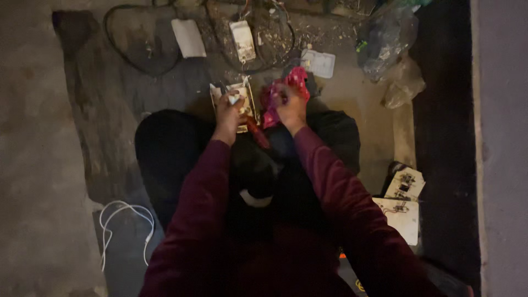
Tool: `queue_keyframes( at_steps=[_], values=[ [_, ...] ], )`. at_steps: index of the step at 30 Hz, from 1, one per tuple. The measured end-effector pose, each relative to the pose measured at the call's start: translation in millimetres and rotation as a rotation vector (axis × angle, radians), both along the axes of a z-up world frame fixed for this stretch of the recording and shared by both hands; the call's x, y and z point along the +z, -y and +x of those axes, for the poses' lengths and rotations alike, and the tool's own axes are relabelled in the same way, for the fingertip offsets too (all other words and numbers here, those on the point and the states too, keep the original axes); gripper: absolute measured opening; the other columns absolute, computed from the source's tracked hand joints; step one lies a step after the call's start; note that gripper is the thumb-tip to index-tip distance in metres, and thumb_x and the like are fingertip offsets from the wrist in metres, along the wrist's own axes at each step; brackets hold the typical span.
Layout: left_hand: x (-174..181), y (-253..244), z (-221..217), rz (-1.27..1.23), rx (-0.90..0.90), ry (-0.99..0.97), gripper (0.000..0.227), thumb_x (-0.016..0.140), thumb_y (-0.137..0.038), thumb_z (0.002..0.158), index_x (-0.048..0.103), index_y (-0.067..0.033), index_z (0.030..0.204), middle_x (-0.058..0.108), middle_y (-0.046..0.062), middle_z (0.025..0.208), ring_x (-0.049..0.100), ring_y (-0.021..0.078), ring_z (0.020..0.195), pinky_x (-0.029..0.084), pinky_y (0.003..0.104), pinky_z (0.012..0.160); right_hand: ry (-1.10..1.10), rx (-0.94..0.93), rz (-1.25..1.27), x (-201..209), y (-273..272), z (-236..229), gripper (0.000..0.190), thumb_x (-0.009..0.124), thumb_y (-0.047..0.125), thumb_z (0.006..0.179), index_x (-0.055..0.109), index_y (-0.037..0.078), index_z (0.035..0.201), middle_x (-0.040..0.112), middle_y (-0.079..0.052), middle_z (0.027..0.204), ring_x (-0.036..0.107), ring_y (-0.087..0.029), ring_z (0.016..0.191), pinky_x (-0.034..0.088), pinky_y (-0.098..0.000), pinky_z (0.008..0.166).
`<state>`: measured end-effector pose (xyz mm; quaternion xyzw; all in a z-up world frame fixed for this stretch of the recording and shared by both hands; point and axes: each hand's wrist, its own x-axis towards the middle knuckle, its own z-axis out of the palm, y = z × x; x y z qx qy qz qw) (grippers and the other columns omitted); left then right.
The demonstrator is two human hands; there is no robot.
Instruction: The person sits on the floor and uses a screwdriver to disassemble a white electrical socket. They remove internal components and wipe them with a red cloth. The person then reassembles the socket and continues to manipulate the parts.
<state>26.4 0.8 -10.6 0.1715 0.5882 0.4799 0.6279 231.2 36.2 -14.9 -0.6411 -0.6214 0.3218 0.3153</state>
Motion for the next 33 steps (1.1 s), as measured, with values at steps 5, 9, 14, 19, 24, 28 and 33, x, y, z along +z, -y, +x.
queue_keyframes(
  at_steps=[5, 9, 14, 19, 24, 28, 33],
  values=[
    [-8.1, 2.5, 2.3, 0.177, 0.048, -0.216, 0.027, 0.066, -0.018, 0.101, 0.060, -0.0122, 0.126, 0.060, 0.005, 0.114, 0.064, 0.0126, 0.087, 0.058, 0.028, 0.064, 0.173, -0.261, 0.266, -22.9, -37.0, 22.6, 0.041, 0.075, 0.016, 0.088, 0.066, 0.008, 0.127, 0.072, -0.016, 0.118, 0.068, -0.035, 0.112, 0.053, -0.0432, 0.100],
    [-9.3, 3.7, 6.8, 0.112, 0.092, -0.084, 0.025, 0.067, -0.015, 0.102, 0.060, -0.0117, 0.126, 0.057, 0.007, 0.096, 0.048, 0.0144, 0.069, 0.039, 0.027, 0.053, 0.108, -0.455, 0.322, -32.2, -58.5, 25.2, 0.065, 0.082, 0.023, 0.084, 0.054, 0.004, 0.139, 0.066, -0.023, 0.126, 0.063, -0.040, 0.118, 0.050, -0.0462, 0.100],
    [2.0, 0.3, 7.4, 0.052, 0.049, -0.171, 0.026, 0.066, -0.012, 0.097, 0.060, -0.0139, 0.121, 0.063, 0.000, 0.100, 0.058, 0.0096, 0.076, 0.047, 0.025, 0.057, 0.037, -0.509, -0.037, -46.9, -86.8, 36.8, 0.054, 0.078, 0.034, 0.088, 0.063, 0.012, 0.135, 0.075, -0.019, 0.110, 0.071, -0.031, 0.100, 0.055, -0.0403, 0.088],
    [4.5, -0.3, 12.5, 0.075, 0.058, -0.186, 0.024, 0.067, -0.011, 0.095, 0.061, -0.0133, 0.118, 0.062, 0.000, 0.101, 0.057, 0.0104, 0.078, 0.050, 0.028, 0.063, -0.211, -0.364, 0.159, -57.6, -97.7, 48.5, 0.026, 0.074, 0.022, 0.096, 0.076, 0.007, 0.117, 0.080, -0.014, 0.102, 0.076, -0.023, 0.092, 0.058, -0.0322, 0.086],
    [6.0, 3.9, 9.9, 0.323, 0.070, -0.313, 0.018, 0.071, -0.013, 0.097, 0.066, -0.0083, 0.113, 0.064, 0.005, 0.108, 0.059, 0.0147, 0.093, 0.050, 0.032, 0.081, -0.431, -0.261, 0.247, 4.3, -29.9, 24.0, 0.021, 0.074, 0.016, 0.099, 0.071, 0.006, 0.118, 0.074, -0.009, 0.106, 0.068, -0.018, 0.099, 0.055, -0.0306, 0.090],
    [33.9, 3.4, 6.7, 0.570, -0.118, -0.812, 0.015, 0.075, -0.019, 0.103, 0.071, -0.0060, 0.109, 0.074, 0.011, 0.111, 0.069, 0.0257, 0.105, 0.049, 0.038, 0.098, -0.102, -0.023, 0.401, 77.7, 24.1, -0.8, 0.017, 0.076, 0.013, 0.099, 0.075, 0.004, 0.113, 0.069, -0.007, 0.112, 0.062, -0.017, 0.108, 0.050, -0.0299, 0.096],
    [94.8, 19.0, 0.2, 0.691, -0.202, -0.667, 0.033, 0.071, -0.015, 0.093, 0.067, -0.0021, 0.123, 0.068, 0.014, 0.119, 0.066, 0.0271, 0.114, 0.050, 0.036, 0.099, -0.498, 0.132, 0.187, 114.4, 67.7, -28.1, 0.019, 0.068, 0.015, 0.104, 0.069, 0.003, 0.119, 0.071, -0.004, 0.118, 0.063, -0.012, 0.109, 0.050, -0.0263, 0.099]
  ],
)
